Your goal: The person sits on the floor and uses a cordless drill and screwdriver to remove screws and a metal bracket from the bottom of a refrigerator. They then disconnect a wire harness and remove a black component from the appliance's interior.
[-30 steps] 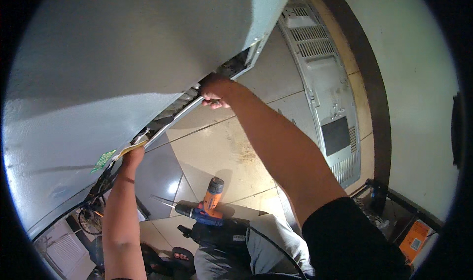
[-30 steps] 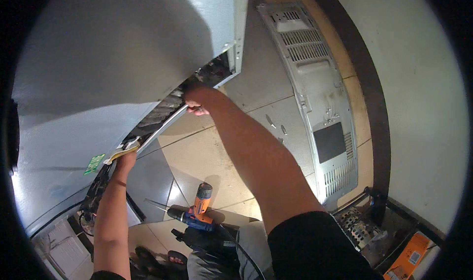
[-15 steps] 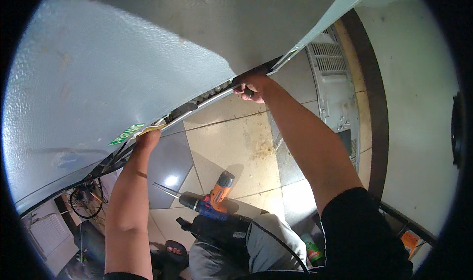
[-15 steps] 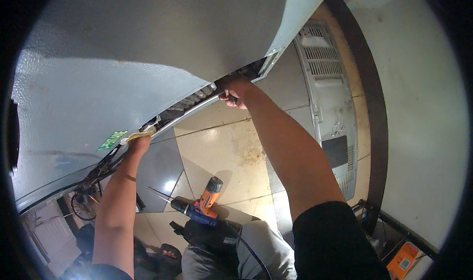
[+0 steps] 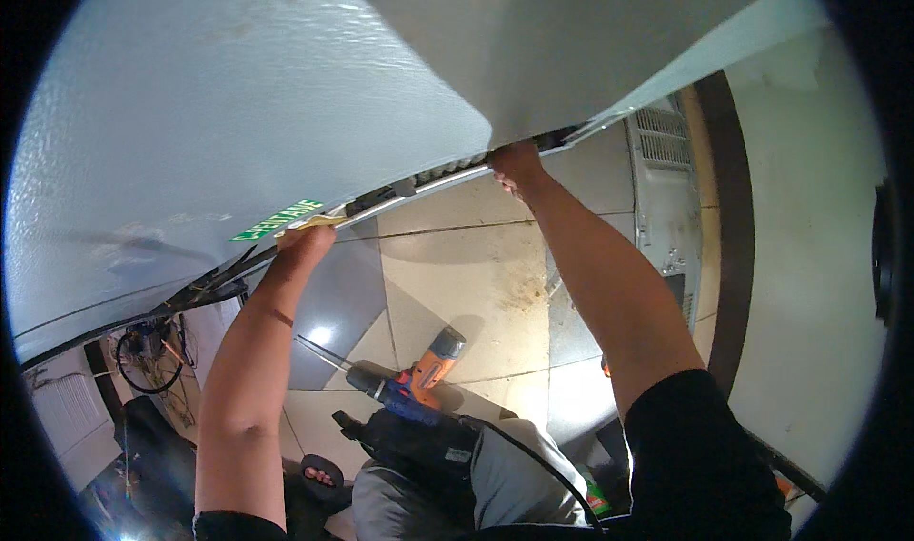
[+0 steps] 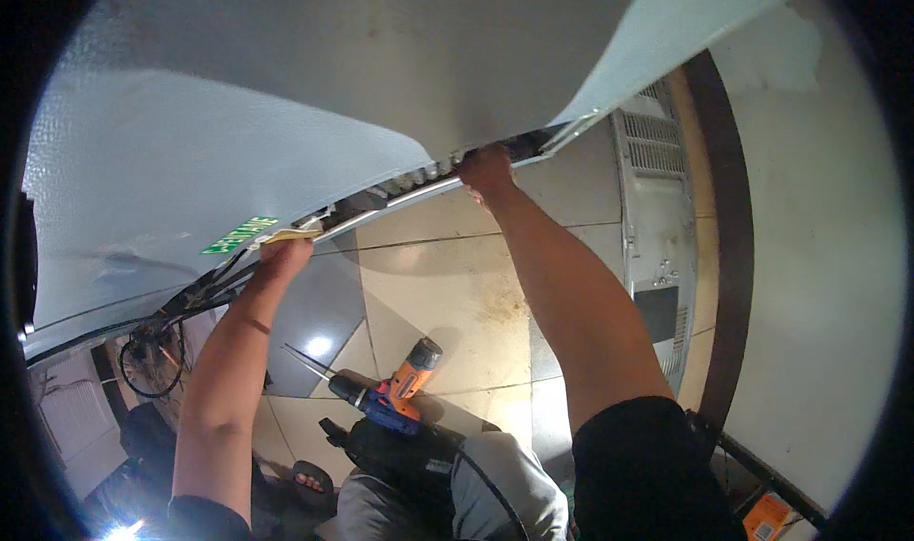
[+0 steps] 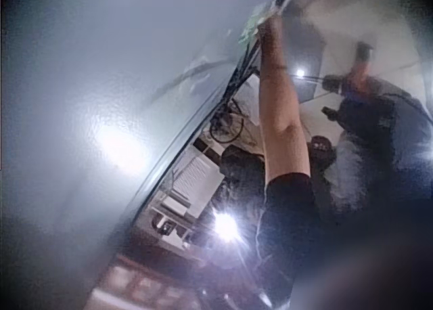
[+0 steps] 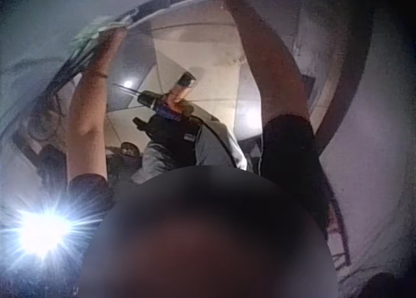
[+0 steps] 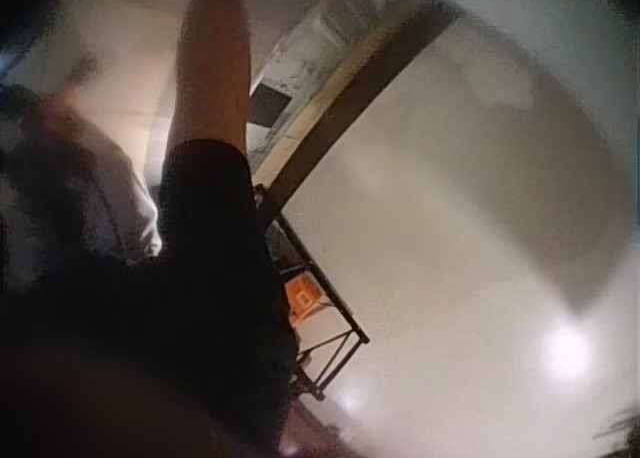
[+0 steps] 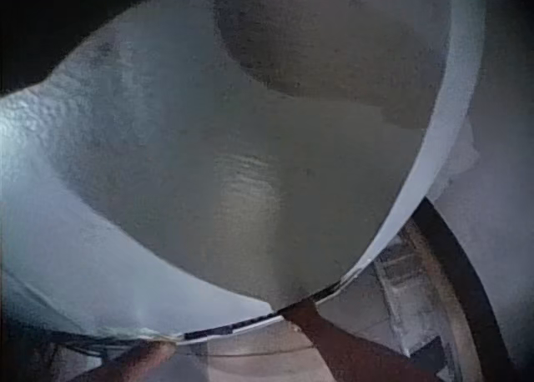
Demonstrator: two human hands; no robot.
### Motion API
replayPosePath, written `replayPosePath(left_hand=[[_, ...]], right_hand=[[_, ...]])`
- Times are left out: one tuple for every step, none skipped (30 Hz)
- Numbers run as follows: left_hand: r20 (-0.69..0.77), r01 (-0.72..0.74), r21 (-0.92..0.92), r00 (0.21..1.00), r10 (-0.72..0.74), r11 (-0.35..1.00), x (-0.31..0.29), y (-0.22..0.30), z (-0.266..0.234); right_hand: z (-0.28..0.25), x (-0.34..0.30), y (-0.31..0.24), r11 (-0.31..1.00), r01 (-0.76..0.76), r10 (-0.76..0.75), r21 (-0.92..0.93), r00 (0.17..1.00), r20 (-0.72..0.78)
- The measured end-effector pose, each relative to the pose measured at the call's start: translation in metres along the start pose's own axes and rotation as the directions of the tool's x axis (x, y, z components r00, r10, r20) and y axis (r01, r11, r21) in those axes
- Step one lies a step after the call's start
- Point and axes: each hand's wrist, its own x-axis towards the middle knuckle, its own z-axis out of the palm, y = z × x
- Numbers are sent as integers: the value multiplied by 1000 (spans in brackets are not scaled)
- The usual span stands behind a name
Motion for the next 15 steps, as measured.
replayPosePath(left_hand=[[-1, -25, -16, 1000, 25, 1000, -1, 2, 1], [-26, -33, -16, 999, 32, 999, -3, -1, 0], [-25, 85, 35, 996, -84, 996, -4, 4, 1], [-80, 19, 35, 997, -16, 999, -7, 2, -2], [-78, -21, 15, 997, 22, 1000, -9, 5, -3], [-115, -59, -1, 992, 59, 998, -10, 5, -7], [-88, -17, -72, 996, 11, 997, -11, 7, -10], [-77, 10, -49, 997, -13, 999, -11, 10, -13], [-83, 54, -17, 995, -55, 998, -12, 13, -16], [-14, 125, 22, 992, -125, 992, -12, 17, -19], [59, 87, -14, 995, -86, 996, -8, 17, -24], [80, 93, -4, 992, -92, 996, -4, 21, -28], [111, 112, 3, 988, -112, 994, -3, 23, -32], [144, 207, -95, 971, -193, 974, -7, 25, -35], [43, 110, -63, 993, -108, 992, -5, 26, -40]], right_hand=[[15, 8, 9, 987, 157, -158, -16, 981, -111], [16, 14, 21, 933, 229, -252, -277, 966, -50], [20, 20, 31, 651, 303, -383, -696, 923, 43], [19, 21, 42, 343, 313, -484, -886, 867, 119], [26, 27, 44, 303, 312, -434, -900, 887, 161], [25, 24, 52, 657, 267, -312, -705, 948, 67], [25, 26, 55, 967, 125, -139, -223, 989, -45], [21, 22, 60, 994, 56, -44, 92, 991, -125], [19, 24, 58, 962, 183, -211, -202, 970, -124], [13, 22, 56, 875, 242, -282, -419, 959, -34], [10, 20, 52, 735, 312, -349, -602, 935, 58], [0, 19, 44, 614, 345, -310, -710, 932, 186], [-1, 12, 37, 609, 342, -278, -716, 937, 211], [-5, 6, 27, 725, 338, -260, -600, 941, 215], [-7, -4, 17, 917, 187, -166, -352, 982, 88]])
